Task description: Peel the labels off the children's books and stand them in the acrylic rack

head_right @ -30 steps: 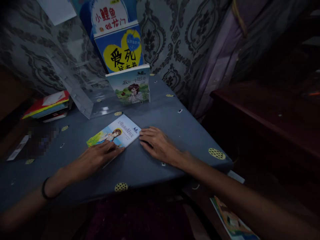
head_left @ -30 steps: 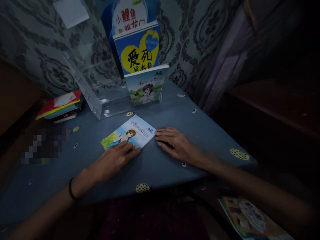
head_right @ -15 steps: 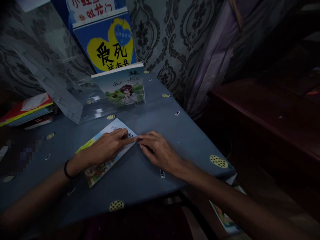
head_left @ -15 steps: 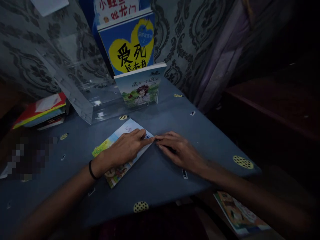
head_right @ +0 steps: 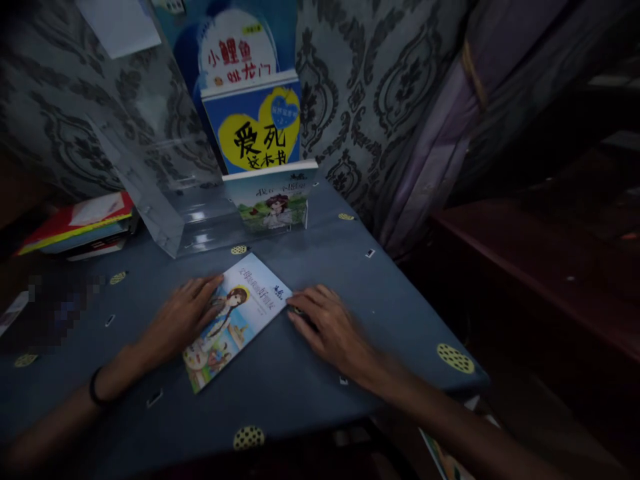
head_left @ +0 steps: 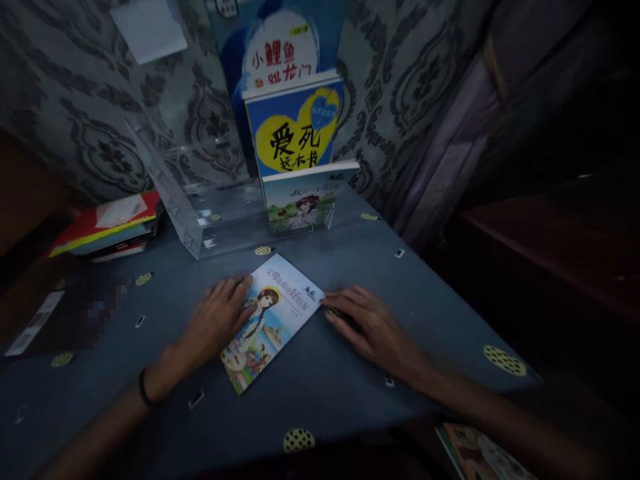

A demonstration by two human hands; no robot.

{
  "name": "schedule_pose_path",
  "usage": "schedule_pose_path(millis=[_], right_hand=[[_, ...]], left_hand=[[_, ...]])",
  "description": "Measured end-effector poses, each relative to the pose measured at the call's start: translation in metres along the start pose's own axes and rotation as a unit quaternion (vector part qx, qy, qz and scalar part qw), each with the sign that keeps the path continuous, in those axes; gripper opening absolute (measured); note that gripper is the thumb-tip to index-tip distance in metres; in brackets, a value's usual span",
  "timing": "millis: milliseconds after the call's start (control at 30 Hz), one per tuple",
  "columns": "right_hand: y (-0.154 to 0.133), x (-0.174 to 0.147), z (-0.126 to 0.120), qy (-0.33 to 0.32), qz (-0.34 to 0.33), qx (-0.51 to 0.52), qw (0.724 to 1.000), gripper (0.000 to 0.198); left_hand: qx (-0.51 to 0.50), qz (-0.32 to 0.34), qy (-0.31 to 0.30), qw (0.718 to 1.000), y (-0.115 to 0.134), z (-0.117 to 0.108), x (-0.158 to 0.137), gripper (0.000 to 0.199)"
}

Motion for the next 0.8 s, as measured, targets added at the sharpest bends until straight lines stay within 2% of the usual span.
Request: schedule_pose_path(millis=[67, 167, 333, 467, 567, 633, 733, 800], right_hand=[[-0.001, 0.004, 0.005, -0.007, 0.014, -0.033, 0.999, 0.02], [-0.003, 0.009, 0.011, -0.004, 0.027, -0.071, 0.997, 0.018], [-0.004, 0.014, 0.019, -0.02, 0.037, -0.1, 0.994, 0.02], [0.001, 0.014, 0.021, -0.031, 0.052, -0.094, 0.994, 0.021], [0.004, 0.015, 0.023, -0.038, 0.061, -0.076, 0.994, 0.022], [0.005, 0.015, 0.024, -0.045, 0.069, -0.063, 0.995, 0.023], [0.007, 0.015, 0.024, -0.047, 0.089, -0.053, 0.993, 0.024], [0.009, 0.015, 0.025, -0.051, 0.102, -0.049, 0.992, 0.023]], left_hand=[[-0.04, -0.039, -0.016, 0.998, -0.016, 0.001, 0.002, 0.045], [-0.119, -0.078, -0.029, 0.989, -0.023, 0.001, 0.009, 0.049], [-0.245, -0.182, -0.05, 0.951, -0.038, 0.0, 0.022, 0.06], [-0.303, -0.201, -0.066, 0.929, -0.044, 0.006, 0.03, 0.06], [-0.362, -0.196, -0.053, 0.91, -0.048, 0.014, 0.033, 0.054], [-0.458, -0.209, -0.03, 0.863, -0.052, 0.022, 0.032, 0.05], [-0.603, -0.234, -0.014, 0.762, -0.056, 0.037, 0.027, 0.054], [-0.643, -0.238, -0.016, 0.728, -0.055, 0.042, 0.024, 0.058]])
Point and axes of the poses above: each hand's wrist, its own x-axis towards the middle knuckle, its own z-axis out of the palm, y = z × x, the point moved 10 cm from there along x, towards the middle knuckle, and after that the axes turned 12 degrees about -x, right-handed, at the moved point
